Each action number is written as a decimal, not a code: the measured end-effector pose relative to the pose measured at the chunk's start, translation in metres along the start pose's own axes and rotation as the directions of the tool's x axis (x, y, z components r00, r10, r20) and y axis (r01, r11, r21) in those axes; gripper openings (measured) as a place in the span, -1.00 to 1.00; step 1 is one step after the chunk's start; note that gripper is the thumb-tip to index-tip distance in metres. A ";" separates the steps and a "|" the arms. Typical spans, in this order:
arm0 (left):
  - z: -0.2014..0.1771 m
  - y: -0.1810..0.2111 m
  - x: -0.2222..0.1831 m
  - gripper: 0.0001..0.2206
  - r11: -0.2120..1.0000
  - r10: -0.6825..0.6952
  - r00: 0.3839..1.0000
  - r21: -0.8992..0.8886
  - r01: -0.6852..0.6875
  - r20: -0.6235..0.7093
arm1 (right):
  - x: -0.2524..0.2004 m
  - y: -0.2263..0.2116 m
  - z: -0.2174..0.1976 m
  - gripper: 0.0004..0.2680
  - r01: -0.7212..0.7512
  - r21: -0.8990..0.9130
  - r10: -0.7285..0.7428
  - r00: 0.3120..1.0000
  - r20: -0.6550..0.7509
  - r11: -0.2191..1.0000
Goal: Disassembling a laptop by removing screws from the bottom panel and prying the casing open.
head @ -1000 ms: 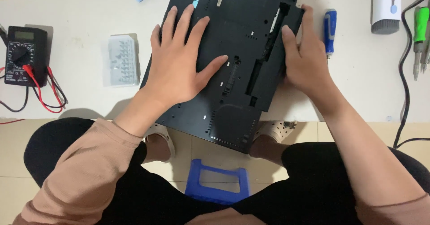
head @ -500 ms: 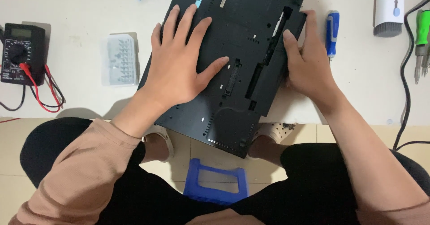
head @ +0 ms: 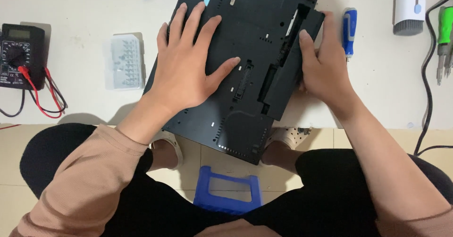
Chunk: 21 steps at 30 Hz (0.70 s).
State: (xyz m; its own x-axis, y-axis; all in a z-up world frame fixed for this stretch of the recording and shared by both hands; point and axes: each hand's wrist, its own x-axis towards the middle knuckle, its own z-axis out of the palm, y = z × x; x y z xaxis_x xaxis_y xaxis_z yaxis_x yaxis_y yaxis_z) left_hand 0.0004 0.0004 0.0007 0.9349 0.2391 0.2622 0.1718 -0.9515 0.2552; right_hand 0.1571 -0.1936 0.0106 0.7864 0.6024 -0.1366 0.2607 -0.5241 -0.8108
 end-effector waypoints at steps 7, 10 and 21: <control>0.000 0.000 0.001 -0.41 1.000 0.004 1.000 0.012 -0.004 0.013 | 0.002 0.001 -0.002 -0.56 -0.104 -0.020 0.105 0.991 0.082 0.994; -0.001 -0.001 0.001 -0.40 1.000 0.014 0.999 -0.004 -0.014 -0.034 | 0.005 0.009 -0.004 -0.53 -0.102 -0.024 0.104 0.989 0.104 0.995; 0.001 -0.002 0.000 -0.39 0.998 -0.009 0.999 -0.056 0.006 -0.049 | 0.009 0.029 0.001 -0.54 0.087 -0.135 -0.081 0.995 0.050 0.987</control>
State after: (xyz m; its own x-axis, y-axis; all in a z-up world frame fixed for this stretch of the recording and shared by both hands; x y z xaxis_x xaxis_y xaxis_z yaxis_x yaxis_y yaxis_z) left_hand 0.0000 0.0017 -0.0003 0.9172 0.2565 0.3048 0.1596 -0.9376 0.3088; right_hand 0.1708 -0.2030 -0.0150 0.7336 0.6724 -0.0990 0.4016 -0.5464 -0.7350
